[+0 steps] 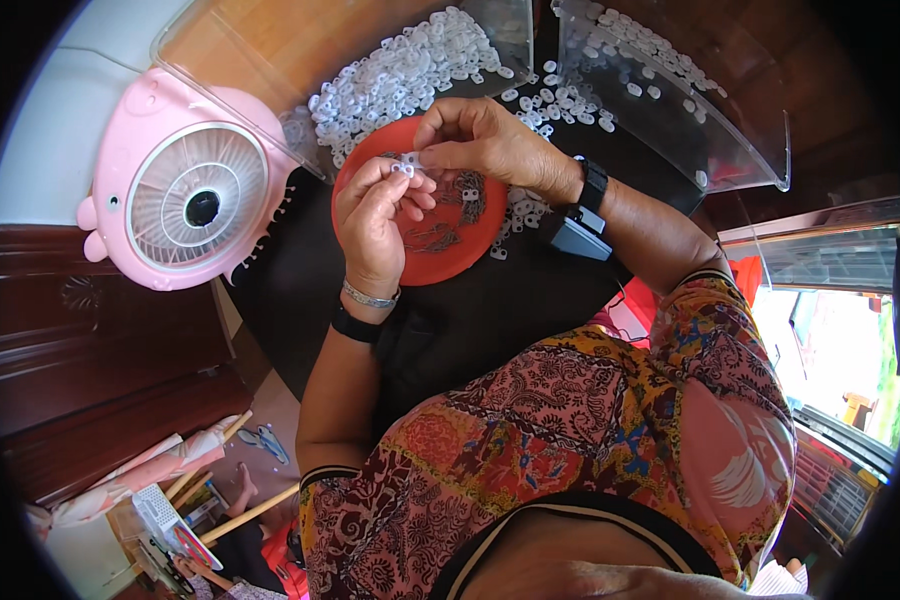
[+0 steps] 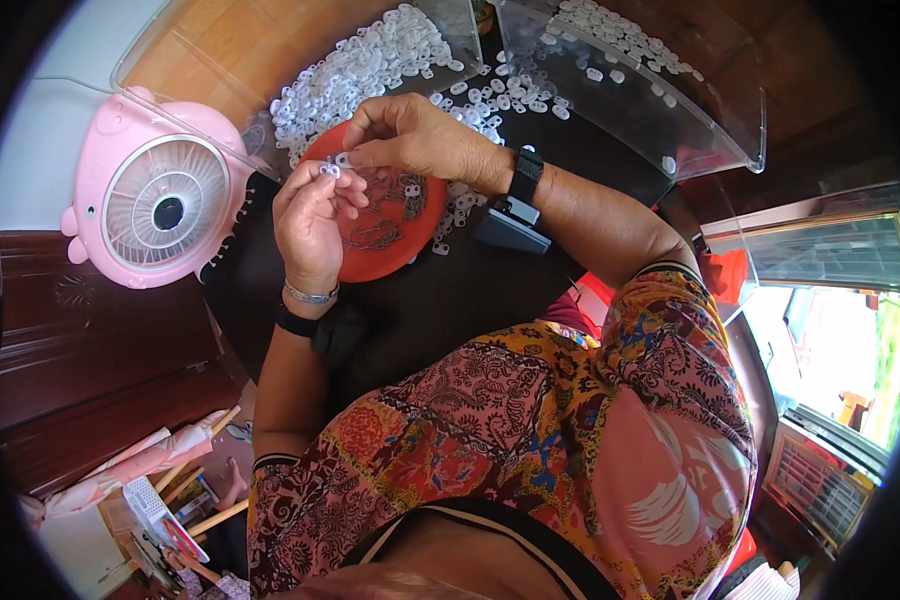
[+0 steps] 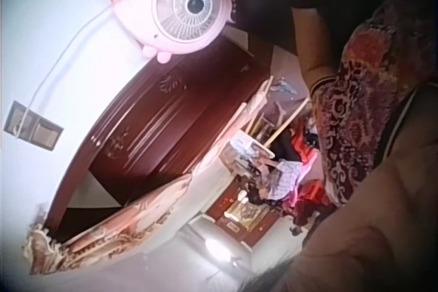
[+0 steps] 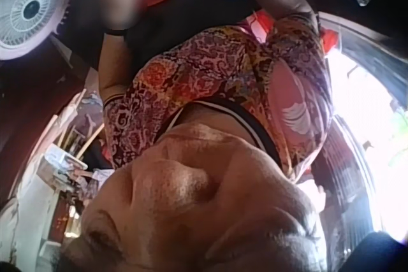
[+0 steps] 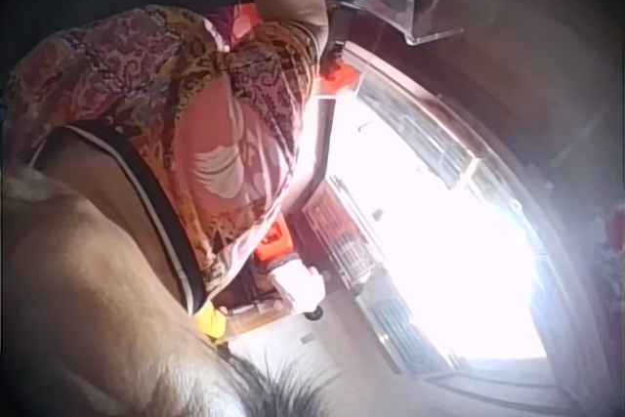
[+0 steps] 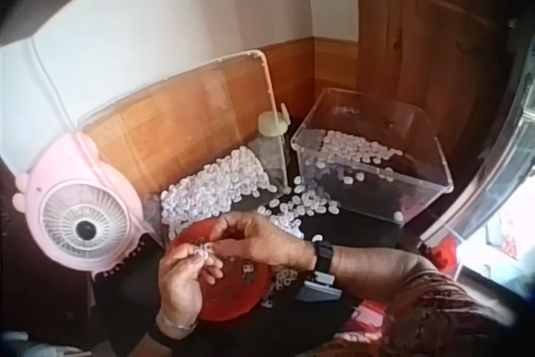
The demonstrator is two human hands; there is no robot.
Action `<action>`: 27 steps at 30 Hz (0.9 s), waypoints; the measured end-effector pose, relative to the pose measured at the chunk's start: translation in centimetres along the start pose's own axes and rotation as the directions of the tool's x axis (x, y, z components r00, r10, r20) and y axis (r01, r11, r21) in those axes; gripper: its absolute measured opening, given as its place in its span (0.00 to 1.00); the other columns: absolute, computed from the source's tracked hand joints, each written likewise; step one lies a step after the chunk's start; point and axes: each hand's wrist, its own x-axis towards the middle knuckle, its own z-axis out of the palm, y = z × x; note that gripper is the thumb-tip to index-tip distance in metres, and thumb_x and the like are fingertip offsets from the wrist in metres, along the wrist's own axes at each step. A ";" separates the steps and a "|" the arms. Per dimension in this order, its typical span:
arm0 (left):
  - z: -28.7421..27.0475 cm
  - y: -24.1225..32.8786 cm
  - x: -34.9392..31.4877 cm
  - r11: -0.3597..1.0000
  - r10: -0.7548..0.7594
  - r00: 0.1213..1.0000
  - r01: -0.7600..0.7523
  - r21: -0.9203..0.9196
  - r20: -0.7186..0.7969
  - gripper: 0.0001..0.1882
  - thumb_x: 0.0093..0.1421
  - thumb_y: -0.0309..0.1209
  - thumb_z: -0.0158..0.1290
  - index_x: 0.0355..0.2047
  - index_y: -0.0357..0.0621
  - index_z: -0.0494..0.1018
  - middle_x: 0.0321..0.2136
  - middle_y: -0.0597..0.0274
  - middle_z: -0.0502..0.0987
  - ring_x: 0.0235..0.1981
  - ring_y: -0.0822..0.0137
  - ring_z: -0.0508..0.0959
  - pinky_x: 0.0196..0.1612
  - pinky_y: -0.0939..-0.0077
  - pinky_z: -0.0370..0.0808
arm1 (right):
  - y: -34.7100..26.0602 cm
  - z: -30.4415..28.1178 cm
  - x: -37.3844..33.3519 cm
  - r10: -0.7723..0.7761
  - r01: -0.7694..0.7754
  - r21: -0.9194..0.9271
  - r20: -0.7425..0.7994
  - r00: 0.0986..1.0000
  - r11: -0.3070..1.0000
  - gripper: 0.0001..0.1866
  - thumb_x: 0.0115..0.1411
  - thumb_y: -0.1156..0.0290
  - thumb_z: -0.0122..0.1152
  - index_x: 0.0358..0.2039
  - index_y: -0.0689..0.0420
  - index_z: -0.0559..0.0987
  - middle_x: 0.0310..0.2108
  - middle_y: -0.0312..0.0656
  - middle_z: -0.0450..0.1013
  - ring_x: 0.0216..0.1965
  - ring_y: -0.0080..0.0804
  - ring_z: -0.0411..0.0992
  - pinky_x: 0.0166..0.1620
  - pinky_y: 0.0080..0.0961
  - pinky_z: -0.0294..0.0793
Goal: Inspecting and sorting small circular white plastic components on a work table.
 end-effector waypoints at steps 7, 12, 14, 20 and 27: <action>0.0 -0.1 -0.1 0.991 -0.043 0.993 0.056 0.118 -0.108 0.08 0.57 0.27 0.46 0.22 0.38 0.69 0.15 0.66 0.68 0.15 0.78 0.66 0.19 0.87 0.59 | -0.6 0.2 -0.1 0.088 -0.075 0.159 -0.078 0.993 0.985 0.07 0.58 0.75 0.59 0.37 0.61 0.77 0.30 0.37 0.76 0.29 0.20 0.74 0.35 0.15 0.75; 0.0 -0.2 -0.1 0.983 -0.036 0.996 0.050 0.176 -0.087 0.10 0.56 0.31 0.46 0.21 0.40 0.69 0.15 0.69 0.67 0.14 0.78 0.65 0.18 0.87 0.57 | -0.9 0.2 -0.2 0.082 -0.067 0.194 -0.070 0.994 0.979 0.07 0.58 0.75 0.59 0.37 0.61 0.77 0.30 0.37 0.76 0.30 0.20 0.75 0.35 0.15 0.75; 0.0 -0.2 -0.1 0.981 -0.029 0.995 0.047 0.187 -0.096 0.10 0.56 0.31 0.46 0.21 0.40 0.69 0.15 0.68 0.67 0.14 0.78 0.65 0.17 0.87 0.57 | -0.7 0.1 -0.2 0.060 -0.052 0.142 -0.057 0.997 0.988 0.09 0.58 0.74 0.60 0.38 0.63 0.78 0.29 0.37 0.77 0.30 0.19 0.75 0.35 0.13 0.74; 0.2 -0.1 -0.1 0.989 -0.040 0.994 0.054 0.135 -0.105 0.07 0.56 0.25 0.46 0.22 0.37 0.69 0.14 0.69 0.65 0.15 0.80 0.61 0.18 0.87 0.57 | -0.6 0.0 -0.1 0.074 -0.069 0.114 -0.042 0.996 0.991 0.06 0.59 0.75 0.58 0.37 0.60 0.78 0.29 0.37 0.76 0.29 0.19 0.75 0.35 0.14 0.75; -0.1 -0.3 -0.1 0.975 -0.046 0.995 0.064 0.214 -0.090 0.10 0.56 0.31 0.45 0.21 0.40 0.69 0.16 0.67 0.68 0.15 0.77 0.67 0.19 0.87 0.58 | -0.5 0.3 0.0 0.159 -0.142 0.241 -0.050 0.986 0.960 0.08 0.60 0.75 0.56 0.39 0.59 0.78 0.30 0.35 0.76 0.29 0.18 0.74 0.35 0.14 0.74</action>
